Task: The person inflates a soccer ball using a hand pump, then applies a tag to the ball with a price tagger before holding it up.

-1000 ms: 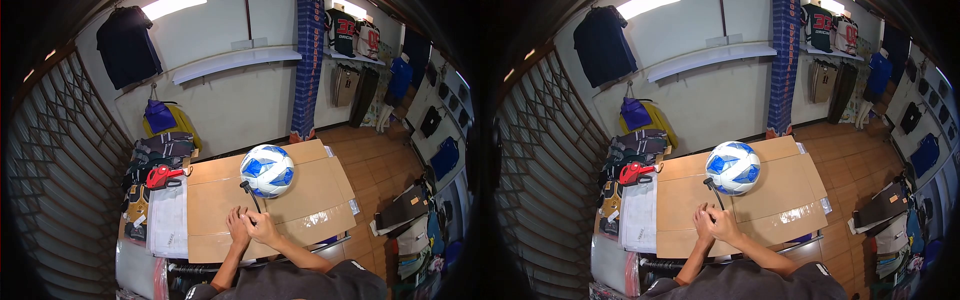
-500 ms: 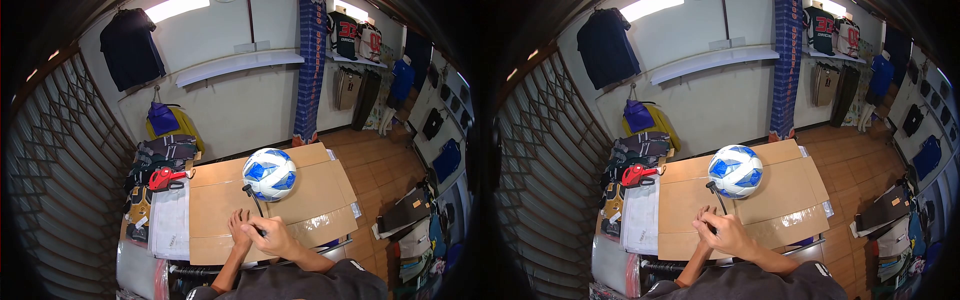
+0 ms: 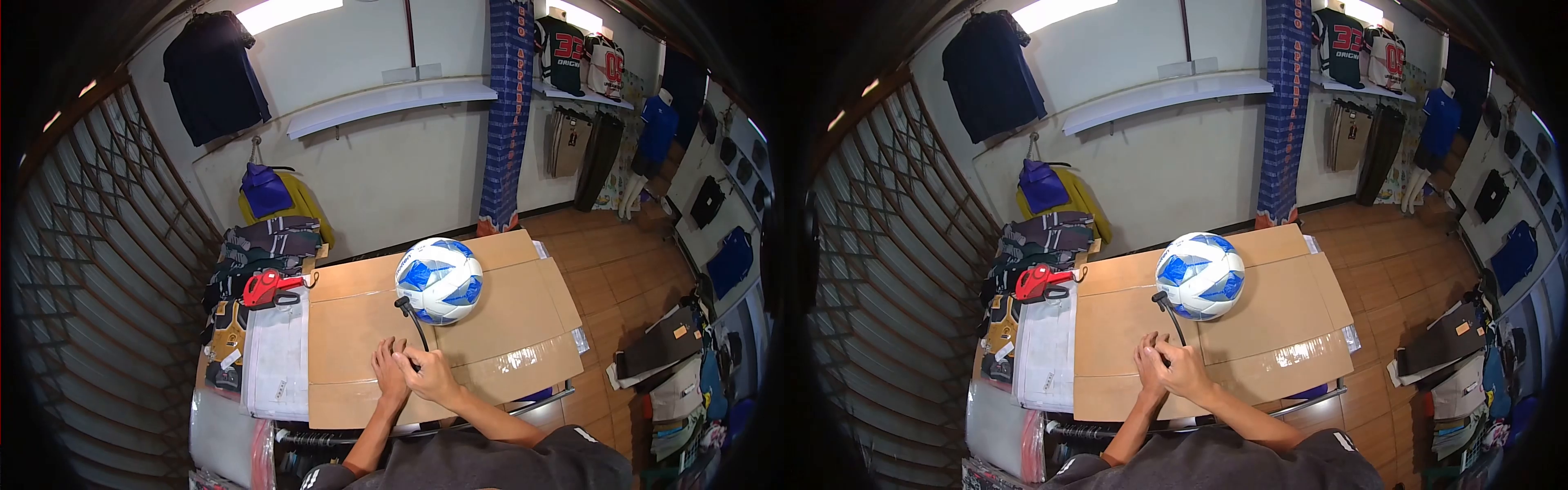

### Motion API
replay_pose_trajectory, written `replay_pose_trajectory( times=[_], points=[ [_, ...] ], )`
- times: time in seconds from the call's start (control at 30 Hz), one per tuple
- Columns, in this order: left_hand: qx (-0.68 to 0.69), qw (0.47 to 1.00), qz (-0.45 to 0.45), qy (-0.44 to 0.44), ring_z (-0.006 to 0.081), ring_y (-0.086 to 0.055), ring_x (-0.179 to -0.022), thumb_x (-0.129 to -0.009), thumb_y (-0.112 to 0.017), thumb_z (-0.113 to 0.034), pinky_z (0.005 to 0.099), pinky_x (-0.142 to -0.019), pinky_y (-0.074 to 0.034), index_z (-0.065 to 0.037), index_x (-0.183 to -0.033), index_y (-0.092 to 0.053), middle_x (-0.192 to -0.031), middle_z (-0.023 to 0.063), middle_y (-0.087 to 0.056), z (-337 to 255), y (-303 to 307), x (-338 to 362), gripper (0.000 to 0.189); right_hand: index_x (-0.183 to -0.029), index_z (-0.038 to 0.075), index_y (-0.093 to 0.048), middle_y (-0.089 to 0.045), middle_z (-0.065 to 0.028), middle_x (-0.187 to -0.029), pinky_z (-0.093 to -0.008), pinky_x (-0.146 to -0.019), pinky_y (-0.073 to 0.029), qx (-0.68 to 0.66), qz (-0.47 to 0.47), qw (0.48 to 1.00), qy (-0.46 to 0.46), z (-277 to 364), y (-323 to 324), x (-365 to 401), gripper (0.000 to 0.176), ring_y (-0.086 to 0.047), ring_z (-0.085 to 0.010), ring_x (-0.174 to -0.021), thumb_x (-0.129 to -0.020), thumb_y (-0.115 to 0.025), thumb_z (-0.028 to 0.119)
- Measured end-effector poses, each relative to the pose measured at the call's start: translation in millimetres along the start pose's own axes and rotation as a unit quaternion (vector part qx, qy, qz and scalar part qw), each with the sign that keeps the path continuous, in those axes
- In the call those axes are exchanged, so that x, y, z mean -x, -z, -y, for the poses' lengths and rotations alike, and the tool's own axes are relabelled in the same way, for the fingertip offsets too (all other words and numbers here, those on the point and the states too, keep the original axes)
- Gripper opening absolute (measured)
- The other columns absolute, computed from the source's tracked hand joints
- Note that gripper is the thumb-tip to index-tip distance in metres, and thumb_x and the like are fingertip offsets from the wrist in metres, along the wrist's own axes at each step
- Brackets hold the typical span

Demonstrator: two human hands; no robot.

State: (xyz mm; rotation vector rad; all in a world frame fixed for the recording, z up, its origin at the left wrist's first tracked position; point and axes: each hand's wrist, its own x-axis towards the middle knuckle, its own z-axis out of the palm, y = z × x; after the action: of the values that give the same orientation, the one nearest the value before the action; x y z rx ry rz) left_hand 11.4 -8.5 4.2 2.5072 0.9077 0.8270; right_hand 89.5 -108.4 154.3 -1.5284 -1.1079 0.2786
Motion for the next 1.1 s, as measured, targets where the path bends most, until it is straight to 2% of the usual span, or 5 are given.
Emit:
replay_pose_trajectory(
  times=[0.1,0.33,0.5,0.83,1.1],
  points=[
    [0.009,0.999,-0.029,-0.015,0.0380,-0.043,-0.144,-0.095,-0.070,-0.031,0.0566,-0.118,-0.030,-0.010,-0.140,-0.065,-0.147,0.0173,-0.053,8.8,-7.5,2.3,0.050,-0.087,-0.005,-0.066,-0.056,-0.0226,-0.067,-0.0403,-0.052,-0.043,0.022,0.039,0.999,-0.005,11.7,8.1,3.5,0.027,-0.047,-0.0272,-0.050,-0.103,-0.069,0.017],
    [0.018,0.999,0.047,0.019,0.0392,-0.033,-0.152,-0.093,-0.069,-0.038,0.0604,-0.124,-0.021,-0.013,-0.145,-0.057,-0.155,0.0167,-0.046,1.7,-0.6,-0.5,0.060,-0.096,-0.003,-0.069,-0.059,-0.0213,-0.068,-0.0378,-0.053,-0.046,-0.049,0.060,0.995,0.057,108.6,64.3,-4.3,0.020,-0.051,-0.0293,-0.051,-0.102,-0.070,0.016],
    [0.113,0.993,0.023,0.024,0.0385,-0.033,-0.152,-0.094,-0.068,-0.038,0.0594,-0.125,-0.020,-0.013,-0.145,-0.058,-0.155,0.0163,-0.046,1.2,2.1,2.1,0.057,-0.094,-0.002,-0.069,-0.058,-0.0242,-0.067,-0.0401,-0.051,-0.045,-0.005,0.034,0.998,0.057,82.2,40.0,-15.2,0.019,-0.051,-0.0356,-0.050,-0.103,-0.069,0.015],
    [0.049,0.998,0.020,0.018,0.0381,-0.034,-0.152,-0.101,-0.059,-0.034,0.0594,-0.125,-0.020,-0.014,-0.148,-0.057,-0.154,0.0166,-0.047,5.7,-4.7,2.8,0.052,-0.088,-0.003,-0.068,-0.058,-0.0246,-0.067,-0.0420,-0.049,-0.042,0.013,-0.017,1.000,0.007,6.0,1.3,-3.9,0.029,-0.052,-0.0375,-0.049,-0.105,-0.067,0.021],
    [0.056,0.997,0.036,0.023,0.0379,-0.034,-0.151,-0.098,-0.063,-0.036,0.0596,-0.124,-0.021,-0.013,-0.147,-0.057,-0.155,0.0160,-0.046,11.6,-8.9,2.5,0.054,-0.093,-0.003,-0.068,-0.058,-0.0250,-0.066,-0.0410,-0.052,-0.045,0.027,0.033,0.999,0.031,45.8,23.0,-3.0,0.027,-0.059,-0.0346,-0.052,-0.104,-0.068,0.021]
  ],
)
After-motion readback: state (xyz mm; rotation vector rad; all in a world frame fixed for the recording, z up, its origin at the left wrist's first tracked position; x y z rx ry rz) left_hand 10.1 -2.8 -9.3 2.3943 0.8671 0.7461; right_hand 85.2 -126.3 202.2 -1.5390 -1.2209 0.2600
